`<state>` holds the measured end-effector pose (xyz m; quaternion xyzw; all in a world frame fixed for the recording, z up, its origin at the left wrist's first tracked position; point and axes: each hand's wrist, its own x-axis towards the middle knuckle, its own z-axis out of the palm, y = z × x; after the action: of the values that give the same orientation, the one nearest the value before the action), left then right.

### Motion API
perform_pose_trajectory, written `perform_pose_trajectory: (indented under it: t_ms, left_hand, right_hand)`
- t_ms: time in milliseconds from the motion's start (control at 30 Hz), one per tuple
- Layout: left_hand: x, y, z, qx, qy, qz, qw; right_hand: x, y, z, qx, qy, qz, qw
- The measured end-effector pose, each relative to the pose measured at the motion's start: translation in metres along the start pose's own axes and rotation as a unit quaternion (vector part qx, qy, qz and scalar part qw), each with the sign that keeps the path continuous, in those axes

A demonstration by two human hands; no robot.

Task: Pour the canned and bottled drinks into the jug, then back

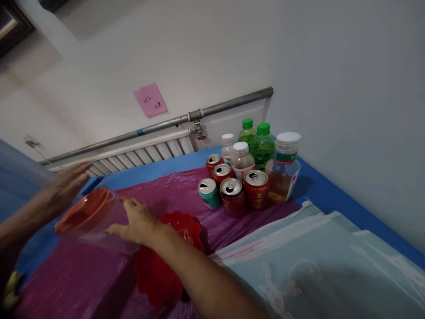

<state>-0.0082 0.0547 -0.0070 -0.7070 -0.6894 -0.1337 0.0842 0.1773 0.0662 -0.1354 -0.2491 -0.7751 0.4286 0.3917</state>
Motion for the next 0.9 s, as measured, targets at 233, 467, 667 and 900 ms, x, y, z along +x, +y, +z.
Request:
perform_pose_trajectory:
  t_ms: [233,467,667,900]
  left_hand:
    - [-0.002,0.010,0.021,-0.070,-0.140,-0.043,0.987]
    - [0.000,0.003,0.004,-0.077,-0.052,-0.034,0.995]
    - [-0.007,-0.012,0.036,-0.056,-0.104,0.040,0.992]
    - [-0.007,0.003,0.026,-0.040,-0.101,0.022,0.994]
  right_hand:
    - [-0.001,-0.002,-0.001,-0.010,0.003,-0.011,1.000]
    - [0.000,0.004,0.002,-0.014,0.008,-0.018,1.000]
    - [-0.002,0.003,0.002,-0.032,0.002,-0.013,0.999]
    - [-0.004,0.003,0.002,-0.047,0.014,-0.024,0.999]
